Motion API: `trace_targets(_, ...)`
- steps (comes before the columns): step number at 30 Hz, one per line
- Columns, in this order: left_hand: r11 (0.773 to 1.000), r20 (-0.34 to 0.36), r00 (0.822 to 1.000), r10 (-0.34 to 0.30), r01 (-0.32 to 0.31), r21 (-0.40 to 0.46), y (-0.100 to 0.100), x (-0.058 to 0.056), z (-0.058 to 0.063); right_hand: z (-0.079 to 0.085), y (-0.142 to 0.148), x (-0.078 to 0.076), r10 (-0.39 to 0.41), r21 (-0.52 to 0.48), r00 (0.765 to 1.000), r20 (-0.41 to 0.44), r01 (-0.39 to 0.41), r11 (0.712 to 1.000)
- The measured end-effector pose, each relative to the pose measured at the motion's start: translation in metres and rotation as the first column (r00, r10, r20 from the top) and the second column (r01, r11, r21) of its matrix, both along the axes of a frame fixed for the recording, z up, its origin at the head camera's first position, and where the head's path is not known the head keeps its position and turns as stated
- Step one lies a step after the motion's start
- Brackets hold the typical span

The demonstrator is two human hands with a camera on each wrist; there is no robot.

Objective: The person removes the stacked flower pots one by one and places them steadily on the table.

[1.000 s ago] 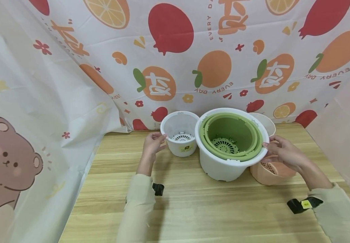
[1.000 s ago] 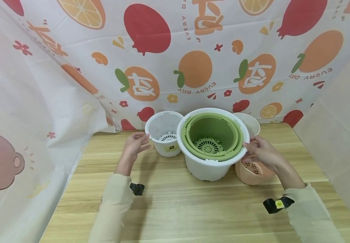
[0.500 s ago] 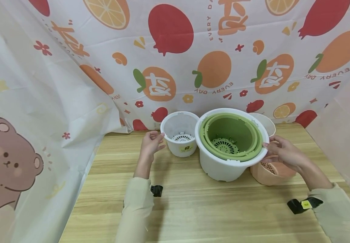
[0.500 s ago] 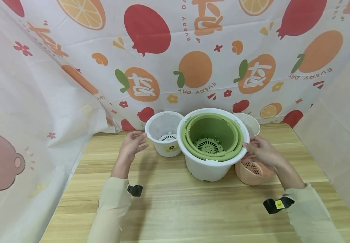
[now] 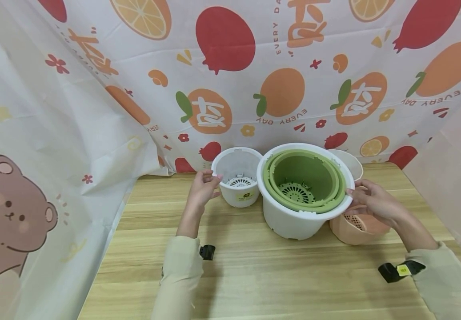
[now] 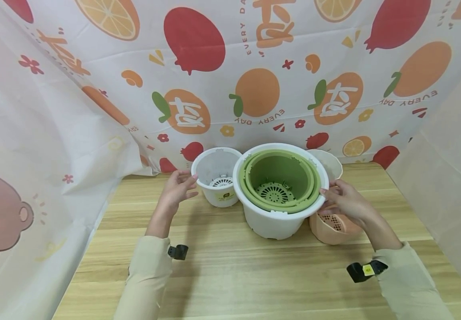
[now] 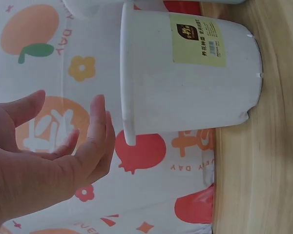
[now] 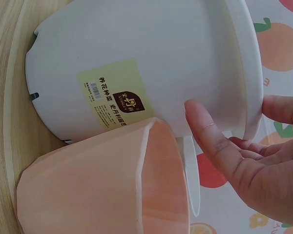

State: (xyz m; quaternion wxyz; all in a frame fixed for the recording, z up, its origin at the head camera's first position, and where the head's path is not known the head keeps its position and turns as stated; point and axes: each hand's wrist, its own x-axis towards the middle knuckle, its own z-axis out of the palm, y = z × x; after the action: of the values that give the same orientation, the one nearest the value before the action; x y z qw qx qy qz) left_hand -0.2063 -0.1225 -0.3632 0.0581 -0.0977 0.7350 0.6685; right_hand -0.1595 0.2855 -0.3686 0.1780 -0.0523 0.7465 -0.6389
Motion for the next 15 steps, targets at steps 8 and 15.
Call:
trace_targets(8,0.995,0.013,0.995,-0.094,0.094,-0.033,0.011,0.001,0.002,0.0,0.0,0.0,-0.003,-0.001,1.0,0.0,0.003,1.0)
trace_targets(15,0.992,0.008,0.993,-0.115,0.115,-0.05,0.02,0.002,0.003,0.0,0.0,0.0,-0.004,-0.002,1.0,0.001,0.004,1.0)
